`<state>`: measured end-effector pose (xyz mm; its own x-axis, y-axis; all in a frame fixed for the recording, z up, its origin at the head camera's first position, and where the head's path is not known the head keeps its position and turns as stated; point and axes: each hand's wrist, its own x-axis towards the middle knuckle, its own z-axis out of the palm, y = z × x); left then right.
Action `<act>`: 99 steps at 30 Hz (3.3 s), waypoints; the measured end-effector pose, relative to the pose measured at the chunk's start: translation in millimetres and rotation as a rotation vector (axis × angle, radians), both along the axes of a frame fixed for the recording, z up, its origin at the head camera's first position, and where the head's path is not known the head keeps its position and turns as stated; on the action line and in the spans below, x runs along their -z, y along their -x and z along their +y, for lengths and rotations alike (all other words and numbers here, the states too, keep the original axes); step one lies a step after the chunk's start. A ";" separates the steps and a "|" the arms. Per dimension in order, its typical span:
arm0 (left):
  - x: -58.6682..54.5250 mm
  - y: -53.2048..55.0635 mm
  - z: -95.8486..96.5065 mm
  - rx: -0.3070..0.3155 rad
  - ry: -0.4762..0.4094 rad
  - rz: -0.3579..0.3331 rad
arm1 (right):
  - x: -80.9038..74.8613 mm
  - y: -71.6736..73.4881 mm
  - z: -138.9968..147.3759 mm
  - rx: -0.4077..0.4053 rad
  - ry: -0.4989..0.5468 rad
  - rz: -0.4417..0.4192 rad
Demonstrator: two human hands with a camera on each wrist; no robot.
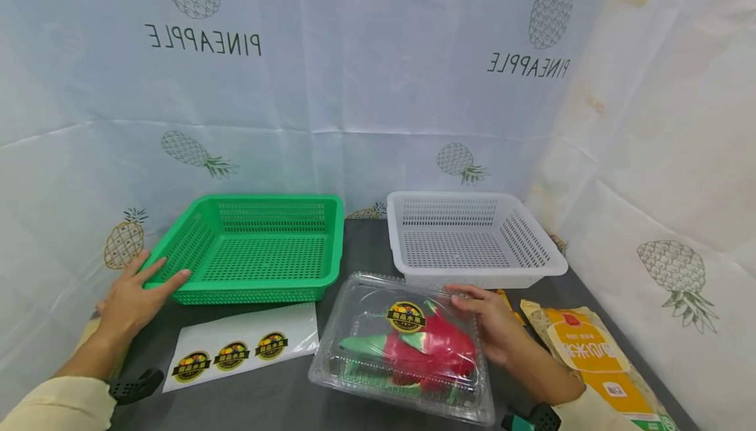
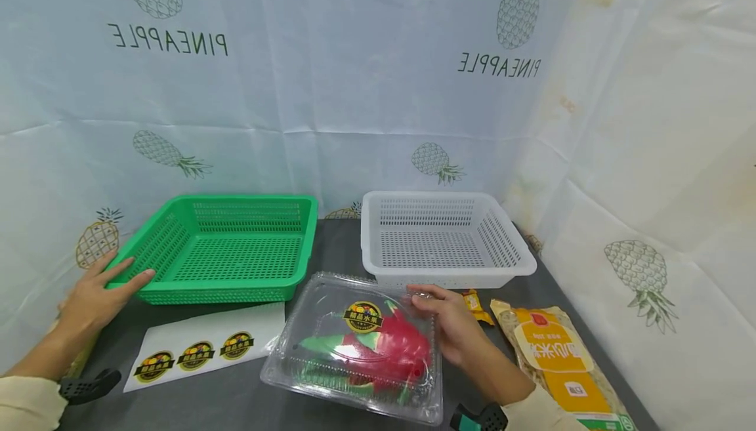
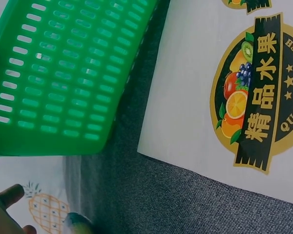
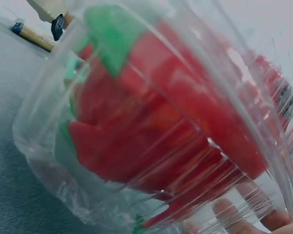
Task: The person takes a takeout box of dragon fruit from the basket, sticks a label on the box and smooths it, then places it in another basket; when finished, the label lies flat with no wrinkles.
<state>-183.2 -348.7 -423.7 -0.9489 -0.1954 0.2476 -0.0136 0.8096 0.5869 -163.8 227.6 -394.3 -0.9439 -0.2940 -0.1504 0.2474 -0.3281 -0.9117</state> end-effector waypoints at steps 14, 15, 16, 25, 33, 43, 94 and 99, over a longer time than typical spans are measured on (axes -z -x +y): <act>-1.8 2.3 -0.3 -0.016 -0.019 -0.017 | -42.8 15.9 -15.0 0.076 -0.077 0.039; -1.3 2.3 -0.3 -0.017 -0.024 -0.014 | -45.9 18.0 -17.2 0.078 -0.088 0.041; -0.7 2.1 -0.3 -0.018 -0.026 -0.011 | -49.2 20.3 -19.3 0.079 -0.100 0.042; 1.3 0.6 0.8 -0.022 -0.051 0.009 | -76.7 47.2 -37.4 0.075 -0.120 0.070; 0.6 0.2 0.3 -0.021 -0.047 0.012 | -86.8 70.7 -55.5 0.081 -0.151 0.073; 0.9 0.0 1.4 -0.026 -0.059 0.013 | -99.9 101.1 -78.3 0.051 -0.187 0.102; -3.1 -0.8 2.6 -0.076 -0.045 -0.018 | -93.2 184.5 -200.9 -0.076 -0.414 0.218; -1.8 -0.6 4.5 -0.083 -0.044 -0.017 | -86.6 187.9 -211.5 -0.102 -0.420 0.195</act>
<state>-182.6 -344.2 -421.9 -0.9331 -0.2836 0.2212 -0.0894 0.7786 0.6211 -351.6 16.1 -307.8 -0.9357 -0.3386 -0.0992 0.0705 0.0963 -0.9929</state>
